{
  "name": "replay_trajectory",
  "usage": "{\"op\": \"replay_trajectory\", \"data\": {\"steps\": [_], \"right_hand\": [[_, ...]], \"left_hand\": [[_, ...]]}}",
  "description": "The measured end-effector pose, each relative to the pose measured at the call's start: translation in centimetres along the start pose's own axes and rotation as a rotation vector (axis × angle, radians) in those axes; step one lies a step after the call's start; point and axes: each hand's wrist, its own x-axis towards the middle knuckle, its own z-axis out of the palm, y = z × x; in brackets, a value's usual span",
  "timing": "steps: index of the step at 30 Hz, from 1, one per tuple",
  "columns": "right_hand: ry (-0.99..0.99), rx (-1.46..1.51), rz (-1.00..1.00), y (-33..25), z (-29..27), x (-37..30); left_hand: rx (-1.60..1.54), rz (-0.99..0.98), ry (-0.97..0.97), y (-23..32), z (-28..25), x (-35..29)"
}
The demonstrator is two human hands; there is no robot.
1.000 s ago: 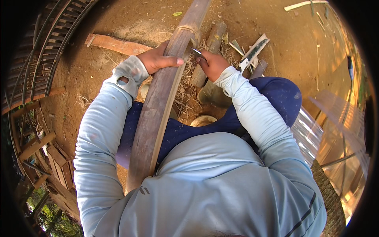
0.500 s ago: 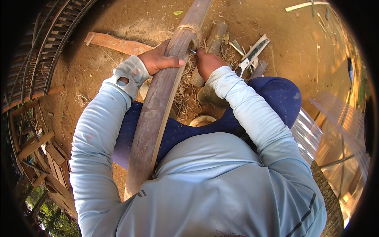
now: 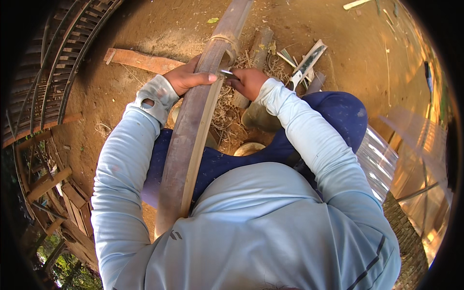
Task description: The person holds a long curved bamboo piece on their lap and uses a small knife to carve and smooth its surface. They rotate the bamboo periodically to access different sections and continue scraping away material.
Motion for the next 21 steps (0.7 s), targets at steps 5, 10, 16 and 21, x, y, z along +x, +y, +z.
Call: {"op": "replay_trajectory", "data": {"steps": [5,10,16,21], "right_hand": [[0.074,0.066,0.010,0.7,1.0,-1.8],[0.439,0.298,0.145,-0.5,2.2,-1.7],[0.613,0.296,0.228,-0.8,3.2,-2.0],[0.305,0.686,0.682,0.4,3.9,-3.4]], "left_hand": [[0.019,-0.001,0.013,0.2,0.3,-0.1],[0.004,0.007,-0.027,0.3,0.2,0.3],[-0.025,-0.016,-0.001,-0.2,-0.1,0.4],[-0.006,-0.031,0.000,-0.8,-0.3,0.5]]}}
